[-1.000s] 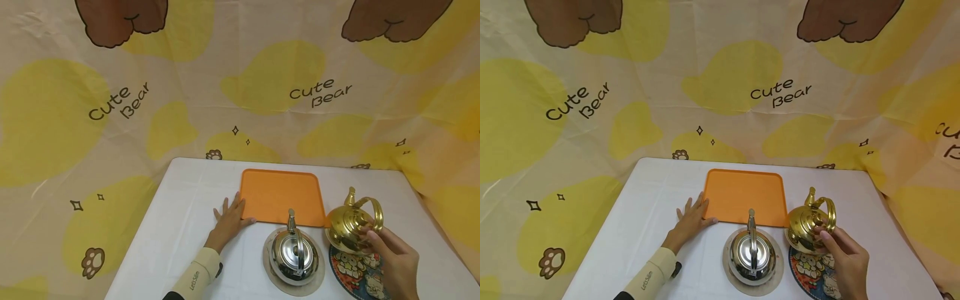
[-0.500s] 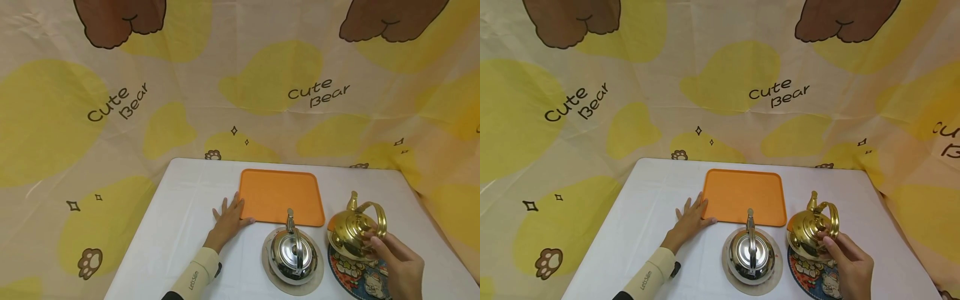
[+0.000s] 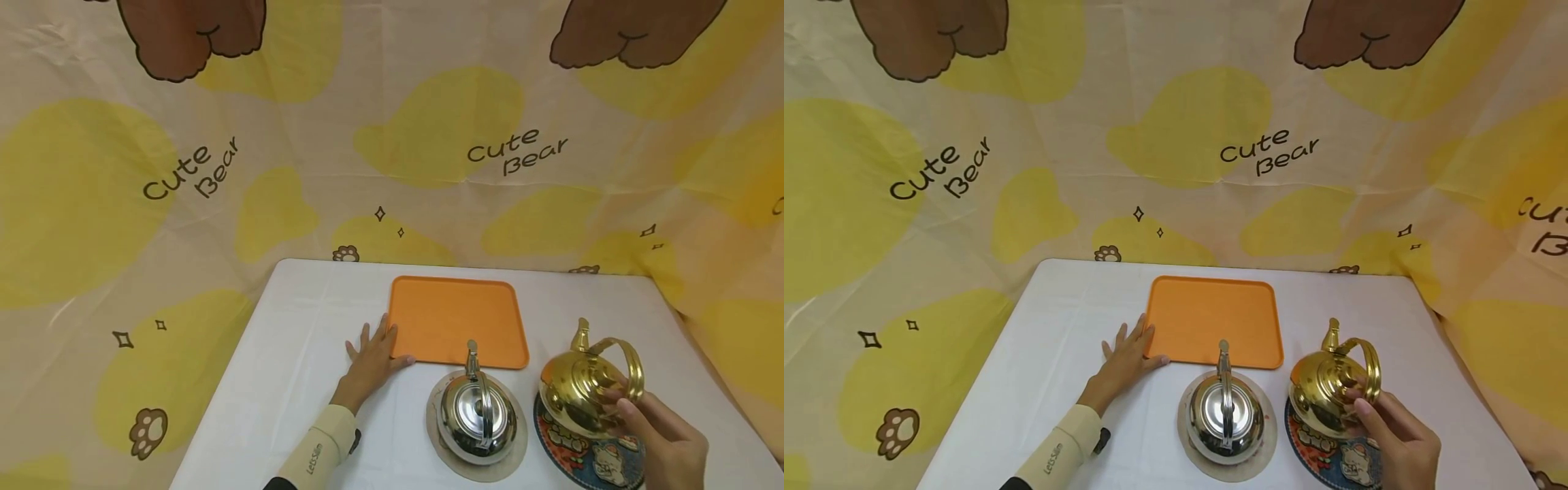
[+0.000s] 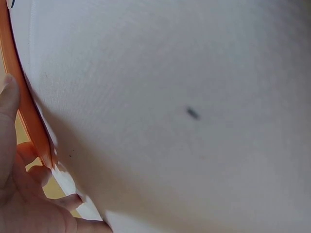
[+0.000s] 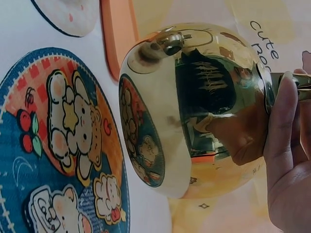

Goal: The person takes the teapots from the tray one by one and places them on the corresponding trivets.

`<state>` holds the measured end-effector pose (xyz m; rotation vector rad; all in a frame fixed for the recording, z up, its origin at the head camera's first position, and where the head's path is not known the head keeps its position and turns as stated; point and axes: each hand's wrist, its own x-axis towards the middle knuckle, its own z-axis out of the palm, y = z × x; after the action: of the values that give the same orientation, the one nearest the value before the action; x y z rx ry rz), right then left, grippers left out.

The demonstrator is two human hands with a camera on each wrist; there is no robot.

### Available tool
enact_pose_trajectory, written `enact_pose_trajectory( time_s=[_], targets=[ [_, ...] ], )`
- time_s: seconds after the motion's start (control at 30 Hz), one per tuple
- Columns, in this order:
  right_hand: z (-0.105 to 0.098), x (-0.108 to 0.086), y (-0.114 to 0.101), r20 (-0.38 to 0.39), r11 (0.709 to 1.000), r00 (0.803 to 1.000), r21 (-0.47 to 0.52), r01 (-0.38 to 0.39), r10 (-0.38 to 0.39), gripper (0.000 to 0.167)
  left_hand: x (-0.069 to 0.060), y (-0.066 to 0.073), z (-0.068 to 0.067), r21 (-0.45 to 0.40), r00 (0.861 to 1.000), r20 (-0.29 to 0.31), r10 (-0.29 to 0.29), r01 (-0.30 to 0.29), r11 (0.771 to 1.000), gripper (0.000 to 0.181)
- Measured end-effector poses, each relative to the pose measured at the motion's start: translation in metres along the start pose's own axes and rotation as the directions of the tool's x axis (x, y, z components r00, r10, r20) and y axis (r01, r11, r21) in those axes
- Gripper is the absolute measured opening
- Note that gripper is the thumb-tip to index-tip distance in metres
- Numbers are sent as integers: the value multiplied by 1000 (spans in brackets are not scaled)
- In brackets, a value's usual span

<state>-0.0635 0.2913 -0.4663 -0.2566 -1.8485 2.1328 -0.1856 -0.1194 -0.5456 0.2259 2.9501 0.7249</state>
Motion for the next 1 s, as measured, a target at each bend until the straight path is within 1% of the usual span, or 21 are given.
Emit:
enact_pose_trajectory(
  time_s=[0.07, 0.23, 0.3, 0.43, 0.53, 0.67, 0.73, 0.8, 0.9, 1.0],
  targets=[
    [-1, -2, -2, -8, 1000, 1000, 5, -4, 4, 33, 0, 0, 0, 0, 1000, 0, 2, -2, 1000, 87],
    [-4, -4, -1, -62, 999, 998, 30, -19, 21, 25, 0, 0, -1, 0, 1000, 1, 0, 0, 1000, 87],
    [-5, -4, 0, -86, 1000, 996, 19, -20, 22, 23, 0, 0, -1, -1, 1000, 0, -1, 1, 1000, 87],
    [-10, -7, 3, -87, 1000, 996, 7, 0, 0, 22, 0, 1, -1, 0, 1000, -4, 1, -1, 1000, 87],
    [-16, -9, 6, -57, 999, 998, 29, 18, -17, 24, -1, 0, -1, 0, 1000, -7, 3, -3, 1000, 87],
    [-24, -10, 9, -33, 1000, 999, 0, 17, -17, 24, 0, 0, 0, -2, 1000, -10, 4, -4, 1000, 87],
    [-27, -11, 10, -30, 999, 999, -43, 9, -10, 23, 0, 0, 0, -1, 1000, -10, 2, -2, 1000, 87],
    [-32, -11, 11, -10, 996, 1000, -86, -2, 1, 24, 0, 0, 1, -3, 1000, -7, 0, 0, 1000, 87],
    [-40, -10, 14, 51, 987, 999, -162, -5, 13, 28, 0, 0, 1, -2, 1000, -6, -1, 1, 1000, 87],
    [-49, -9, 16, 110, 969, 993, -245, -13, 41, 31, 0, 0, 1, -3, 1000, -6, -1, 1, 1000, 87]
  ],
)
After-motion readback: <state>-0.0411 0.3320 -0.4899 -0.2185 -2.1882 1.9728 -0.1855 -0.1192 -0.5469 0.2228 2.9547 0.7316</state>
